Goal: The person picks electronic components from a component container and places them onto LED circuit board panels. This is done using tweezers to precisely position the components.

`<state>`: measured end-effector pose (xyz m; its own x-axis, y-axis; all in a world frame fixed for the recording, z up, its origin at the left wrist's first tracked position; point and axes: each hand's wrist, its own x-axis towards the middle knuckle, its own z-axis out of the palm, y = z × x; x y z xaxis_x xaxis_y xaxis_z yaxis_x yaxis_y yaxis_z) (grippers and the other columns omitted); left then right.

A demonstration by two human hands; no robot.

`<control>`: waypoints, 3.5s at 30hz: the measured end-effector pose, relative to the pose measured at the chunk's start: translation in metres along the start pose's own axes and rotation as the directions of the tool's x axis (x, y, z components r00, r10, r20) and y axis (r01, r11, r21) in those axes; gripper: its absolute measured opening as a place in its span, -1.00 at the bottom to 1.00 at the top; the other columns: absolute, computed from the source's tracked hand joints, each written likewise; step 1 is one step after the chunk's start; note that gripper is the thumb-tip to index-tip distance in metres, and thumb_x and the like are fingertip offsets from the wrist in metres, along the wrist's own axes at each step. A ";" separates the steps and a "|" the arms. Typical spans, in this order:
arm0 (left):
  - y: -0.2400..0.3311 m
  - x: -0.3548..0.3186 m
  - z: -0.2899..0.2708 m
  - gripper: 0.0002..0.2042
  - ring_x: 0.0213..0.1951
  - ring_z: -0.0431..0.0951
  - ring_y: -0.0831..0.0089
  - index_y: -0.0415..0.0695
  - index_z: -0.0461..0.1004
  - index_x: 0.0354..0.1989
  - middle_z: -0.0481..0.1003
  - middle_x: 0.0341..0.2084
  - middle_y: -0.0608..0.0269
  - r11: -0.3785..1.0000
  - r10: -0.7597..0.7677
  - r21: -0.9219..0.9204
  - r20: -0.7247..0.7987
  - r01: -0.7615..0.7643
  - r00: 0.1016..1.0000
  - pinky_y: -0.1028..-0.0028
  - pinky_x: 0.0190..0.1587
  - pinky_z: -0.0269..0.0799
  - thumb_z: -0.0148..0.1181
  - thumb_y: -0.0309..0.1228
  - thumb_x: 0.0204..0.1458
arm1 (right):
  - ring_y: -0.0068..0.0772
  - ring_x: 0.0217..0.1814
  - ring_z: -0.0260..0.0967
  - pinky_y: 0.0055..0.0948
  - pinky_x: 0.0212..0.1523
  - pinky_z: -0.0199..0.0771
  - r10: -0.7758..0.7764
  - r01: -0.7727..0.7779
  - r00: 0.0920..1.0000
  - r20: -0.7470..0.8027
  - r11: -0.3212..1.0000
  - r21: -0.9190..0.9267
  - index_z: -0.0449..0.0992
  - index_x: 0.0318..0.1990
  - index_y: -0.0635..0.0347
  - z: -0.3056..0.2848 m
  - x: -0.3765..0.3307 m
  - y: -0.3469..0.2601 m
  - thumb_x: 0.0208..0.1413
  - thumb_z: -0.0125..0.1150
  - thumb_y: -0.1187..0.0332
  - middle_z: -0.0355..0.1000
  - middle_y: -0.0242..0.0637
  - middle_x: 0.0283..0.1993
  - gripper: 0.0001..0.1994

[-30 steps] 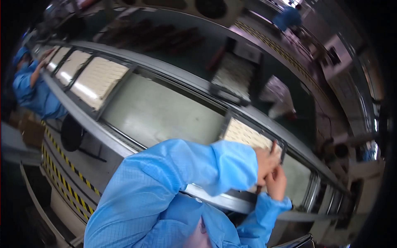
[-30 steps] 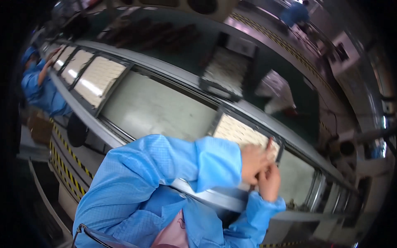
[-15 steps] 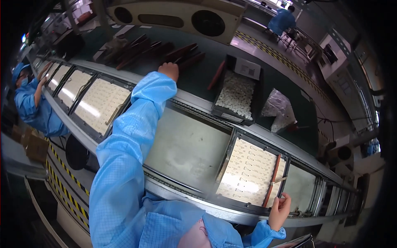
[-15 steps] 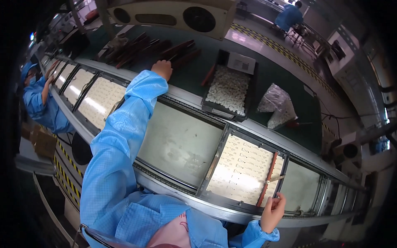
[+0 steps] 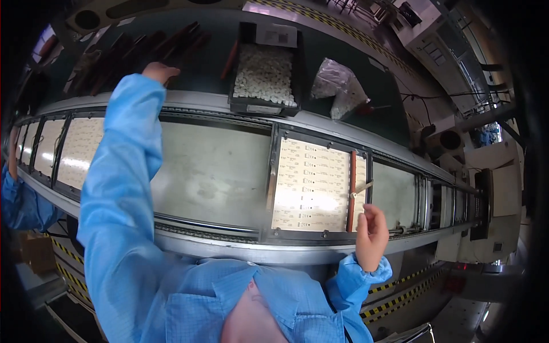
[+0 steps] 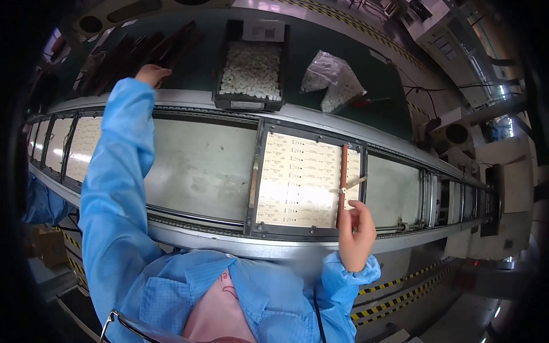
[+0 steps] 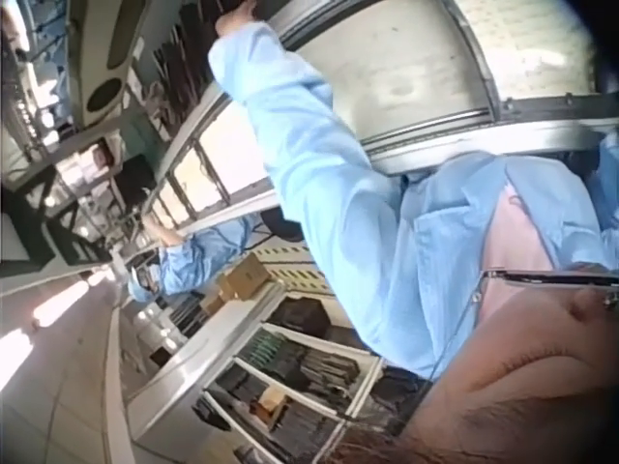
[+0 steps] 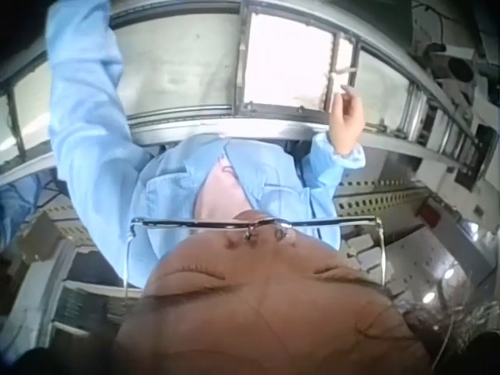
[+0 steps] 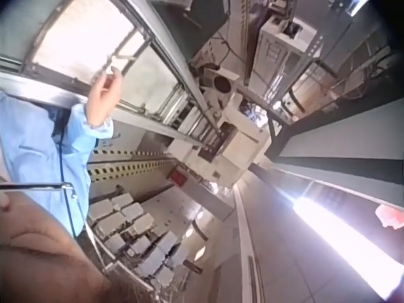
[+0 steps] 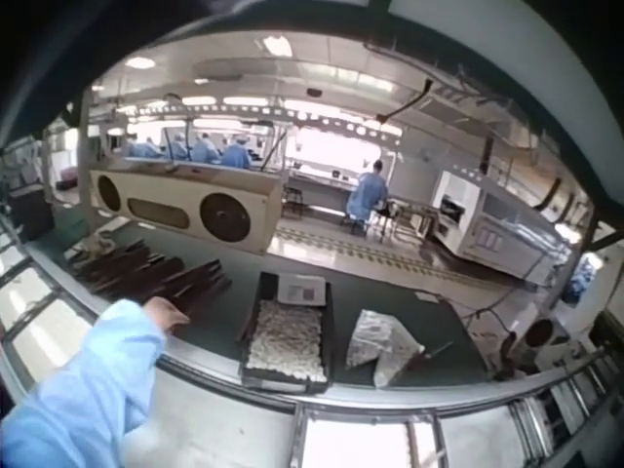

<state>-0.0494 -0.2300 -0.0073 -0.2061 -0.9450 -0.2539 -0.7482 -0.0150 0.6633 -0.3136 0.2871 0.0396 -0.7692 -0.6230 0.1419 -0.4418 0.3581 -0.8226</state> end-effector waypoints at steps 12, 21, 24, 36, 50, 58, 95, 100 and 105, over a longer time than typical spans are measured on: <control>0.038 -0.297 0.073 -0.80 -0.30 0.51 0.59 -0.26 0.49 -0.20 0.52 -0.35 0.29 0.579 0.488 -0.781 0.104 -0.233 0.867 0.57 -0.23 0.42 0.25 -0.52 -0.02 | -0.62 -0.41 0.30 -0.64 -0.34 0.33 -0.328 0.226 0.897 0.298 0.917 0.328 0.18 0.24 0.31 0.067 0.007 -0.081 0.06 0.16 0.58 0.38 -0.36 -0.40 -0.45; 0.095 -0.311 0.157 -0.71 -0.37 0.47 0.33 -0.29 0.43 -0.23 0.44 -0.38 0.13 0.465 0.808 -0.623 0.009 -0.629 0.589 0.42 -0.27 0.43 0.33 -0.44 -0.12 | -0.67 -0.22 0.37 -0.69 -0.27 0.35 -0.210 0.216 0.976 -0.054 0.964 0.157 0.07 0.29 0.42 0.069 0.016 -0.071 0.27 -0.07 0.52 0.48 -0.23 -0.14 -0.54; 0.079 -0.277 0.168 -0.67 -0.29 0.48 0.15 -0.31 0.43 -0.22 0.44 -0.33 0.03 0.516 0.837 -0.411 0.056 -0.752 0.544 0.31 -0.18 0.43 0.30 -0.32 -0.08 | -0.71 -0.36 0.34 -0.66 -0.37 0.33 -0.155 0.155 0.988 -0.007 0.987 0.043 0.11 0.30 0.31 0.060 0.014 -0.043 0.19 0.01 0.54 0.49 -0.32 -0.30 -0.50; 0.069 -0.233 0.186 -0.70 -0.35 0.53 -0.02 -0.31 0.48 -0.37 0.52 -0.44 -0.09 0.736 0.664 -0.023 0.217 -0.677 0.715 0.18 -0.24 0.45 0.24 -0.25 -0.06 | -0.30 -0.65 0.39 -0.33 -0.57 0.38 -0.124 0.255 0.934 0.336 0.889 -0.380 0.27 0.22 0.32 0.088 0.013 0.022 0.03 0.16 0.42 0.37 -0.22 -0.65 -0.46; 0.055 -0.283 0.152 -0.72 -0.33 0.51 0.10 -0.27 0.42 -0.35 0.42 -0.46 0.08 0.233 0.929 -0.067 0.312 -0.970 0.201 0.27 -0.25 0.45 0.23 -0.28 -0.10 | -0.37 -0.66 0.31 -0.38 -0.56 0.35 -0.125 0.213 0.946 0.299 0.936 -0.282 0.27 0.22 0.29 0.093 0.016 0.030 0.01 0.16 0.43 0.31 -0.26 -0.68 -0.45; 0.064 -0.290 0.171 -0.85 -0.34 0.49 0.14 -0.24 0.41 -0.43 0.43 -0.46 0.08 0.299 0.868 -0.082 0.437 -0.951 0.235 0.30 -0.21 0.43 0.20 -0.42 -0.07 | -0.15 -0.57 0.43 -0.23 -0.52 0.42 -0.024 0.118 0.950 0.312 0.952 -0.283 0.35 0.03 0.24 0.090 0.019 0.028 -0.04 0.22 0.36 0.42 -0.21 -0.60 -0.57; 0.144 -0.271 0.259 -0.75 -0.34 0.54 0.10 -0.29 0.46 -0.41 0.49 -0.46 0.00 0.425 0.857 0.190 0.231 -0.885 0.461 0.23 -0.26 0.46 0.24 -0.31 -0.06 | -0.01 -0.45 0.48 -0.21 -0.38 0.46 0.011 0.044 0.975 0.221 0.969 -0.243 0.44 -0.30 0.30 0.084 0.020 0.033 -0.11 0.34 0.22 0.49 -0.06 -0.51 -0.67; 0.114 -0.300 0.164 -0.73 -0.33 0.53 0.08 -0.25 0.44 -0.36 0.46 -0.39 0.02 0.412 0.877 0.106 0.224 -0.905 0.426 0.23 -0.25 0.47 0.26 -0.27 -0.09 | -0.04 -0.47 0.47 -0.19 -0.41 0.44 -0.005 0.082 0.968 0.251 0.952 -0.295 0.44 -0.20 0.29 0.075 0.013 0.027 -0.06 0.34 0.26 0.47 -0.09 -0.52 -0.66; 0.017 -0.306 0.036 -0.73 -0.32 0.46 0.01 -0.26 0.40 -0.43 0.41 -0.43 -0.05 0.647 0.619 0.495 0.103 -0.580 0.778 0.16 -0.27 0.40 0.30 -0.32 -0.13 | -0.06 -0.25 0.34 -0.21 -0.25 0.33 -0.460 0.497 0.865 0.199 0.838 -0.227 0.39 -0.03 0.27 0.093 -0.017 -0.017 -0.12 0.41 0.22 0.36 -0.04 -0.28 -0.48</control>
<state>-0.0223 0.0704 0.0562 -0.6887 -0.7112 0.1409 -0.6764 0.7003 0.2284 -0.2503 0.2272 -0.0001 -0.3709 -0.8420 0.3917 -0.8570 0.1479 -0.4936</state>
